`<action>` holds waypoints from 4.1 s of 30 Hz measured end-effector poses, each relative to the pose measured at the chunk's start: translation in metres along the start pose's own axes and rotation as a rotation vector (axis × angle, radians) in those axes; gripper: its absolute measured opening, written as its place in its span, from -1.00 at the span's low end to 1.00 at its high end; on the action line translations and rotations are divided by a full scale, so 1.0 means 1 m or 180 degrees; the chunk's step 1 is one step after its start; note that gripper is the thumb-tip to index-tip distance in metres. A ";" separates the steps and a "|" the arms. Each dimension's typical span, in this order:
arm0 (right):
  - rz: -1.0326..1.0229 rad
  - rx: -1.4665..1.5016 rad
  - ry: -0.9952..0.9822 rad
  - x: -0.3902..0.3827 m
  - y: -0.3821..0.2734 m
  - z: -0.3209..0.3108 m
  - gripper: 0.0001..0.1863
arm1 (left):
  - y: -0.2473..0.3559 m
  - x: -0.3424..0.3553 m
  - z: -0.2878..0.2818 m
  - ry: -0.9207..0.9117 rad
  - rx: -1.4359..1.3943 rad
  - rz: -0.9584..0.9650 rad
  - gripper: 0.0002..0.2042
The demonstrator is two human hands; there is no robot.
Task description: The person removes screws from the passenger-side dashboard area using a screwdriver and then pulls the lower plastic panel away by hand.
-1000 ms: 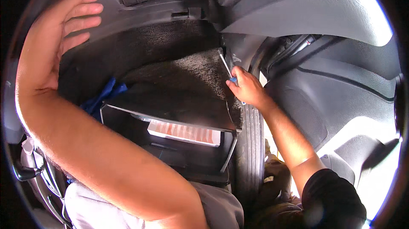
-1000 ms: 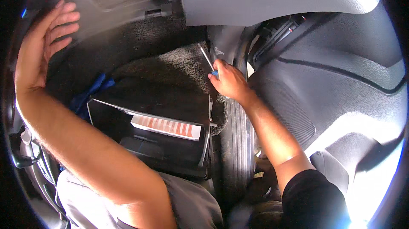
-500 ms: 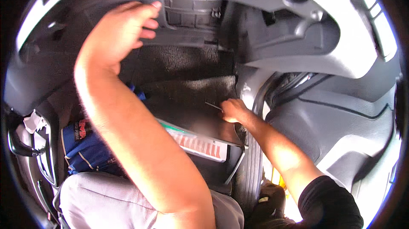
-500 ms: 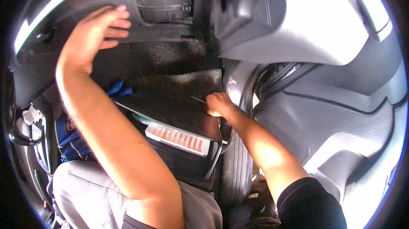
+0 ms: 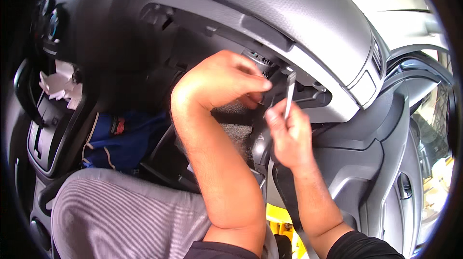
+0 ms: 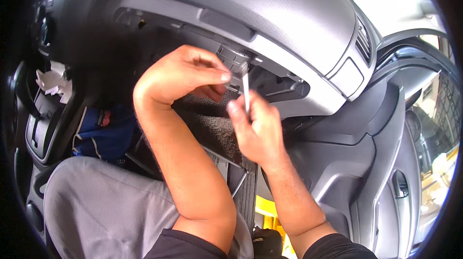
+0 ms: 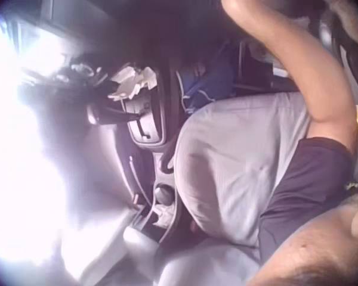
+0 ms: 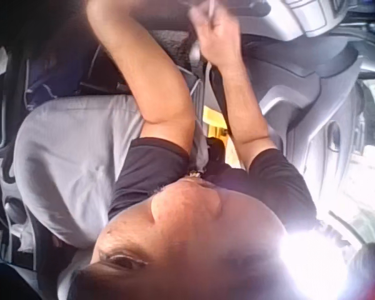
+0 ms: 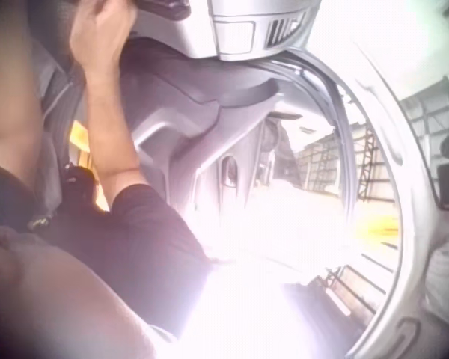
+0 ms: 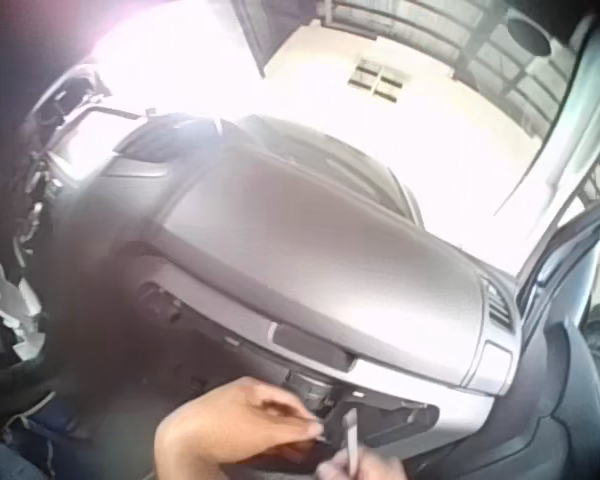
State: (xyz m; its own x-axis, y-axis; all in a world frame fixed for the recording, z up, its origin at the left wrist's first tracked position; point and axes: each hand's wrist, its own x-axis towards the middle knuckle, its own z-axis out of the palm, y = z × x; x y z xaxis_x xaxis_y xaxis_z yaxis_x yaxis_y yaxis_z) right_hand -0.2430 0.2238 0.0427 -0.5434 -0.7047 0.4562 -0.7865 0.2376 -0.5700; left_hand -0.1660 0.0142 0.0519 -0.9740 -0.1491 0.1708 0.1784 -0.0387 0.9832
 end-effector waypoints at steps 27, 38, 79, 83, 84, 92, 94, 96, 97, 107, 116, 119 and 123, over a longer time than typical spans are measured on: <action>0.5483 0.1738 -0.3421 -0.162 0.090 -0.111 -0.74 | -0.017 -0.069 -0.040 0.2813 -0.0933 0.1606 -0.82; 0.3351 0.1767 -0.1938 -0.087 0.034 -0.110 -0.49 | -0.023 -0.042 -0.040 0.1852 -0.1355 0.1344 -0.80; -0.0892 -0.1645 -0.0317 -0.022 -0.050 0.009 -0.63 | -0.041 -0.042 -0.043 0.1250 -0.1638 0.1660 -0.81; -0.0494 -0.1294 -0.0348 -0.026 -0.043 0.010 -0.63 | -0.044 -0.041 -0.046 0.1262 -0.1438 0.1649 -0.81; -0.0230 -0.1059 -0.0367 -0.028 -0.042 0.010 -0.63 | -0.044 -0.042 -0.047 0.1197 -0.1442 0.1630 -0.81; 0.1109 0.0064 -0.0682 -0.027 -0.039 0.002 -0.56 | -0.042 -0.035 -0.046 0.1228 -0.0938 0.0985 -0.77; 0.1318 0.0391 -0.0505 -0.029 -0.034 0.012 -0.54 | -0.042 -0.027 -0.041 0.1157 -0.1005 0.0880 -0.75; 0.1409 0.0410 -0.0280 -0.037 -0.028 0.026 -0.56 | -0.044 -0.019 -0.037 0.1051 -0.1008 0.0881 -0.74; 0.1439 0.0831 -0.0318 -0.042 -0.026 0.033 -0.56 | -0.045 -0.015 -0.036 0.0968 -0.0986 0.0918 -0.73; 0.1973 0.2283 -0.0400 -0.052 -0.045 0.024 -0.48 | -0.047 0.033 -0.026 0.0258 -0.1093 0.1560 -0.80; 0.1740 0.2793 -0.0379 -0.041 -0.063 0.024 -0.48 | -0.049 0.059 -0.012 0.0330 -0.1564 0.1864 -0.78; 0.1826 0.2586 -0.0280 -0.037 -0.074 0.030 -0.50 | -0.048 0.059 -0.015 -0.0112 -0.2124 0.1579 -0.80; 0.1921 0.3001 -0.0262 -0.032 -0.083 0.035 -0.51 | -0.052 0.056 -0.015 -0.0014 -0.2075 0.1740 -0.80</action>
State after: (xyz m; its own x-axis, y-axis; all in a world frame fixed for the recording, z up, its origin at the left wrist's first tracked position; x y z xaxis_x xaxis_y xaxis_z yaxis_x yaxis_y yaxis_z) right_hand -0.1499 0.2029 0.0519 -0.7121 -0.6955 -0.0962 0.1544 -0.0215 -0.9878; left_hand -0.2274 -0.0071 0.0097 -0.7277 -0.3085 0.6125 0.6675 -0.5239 0.5291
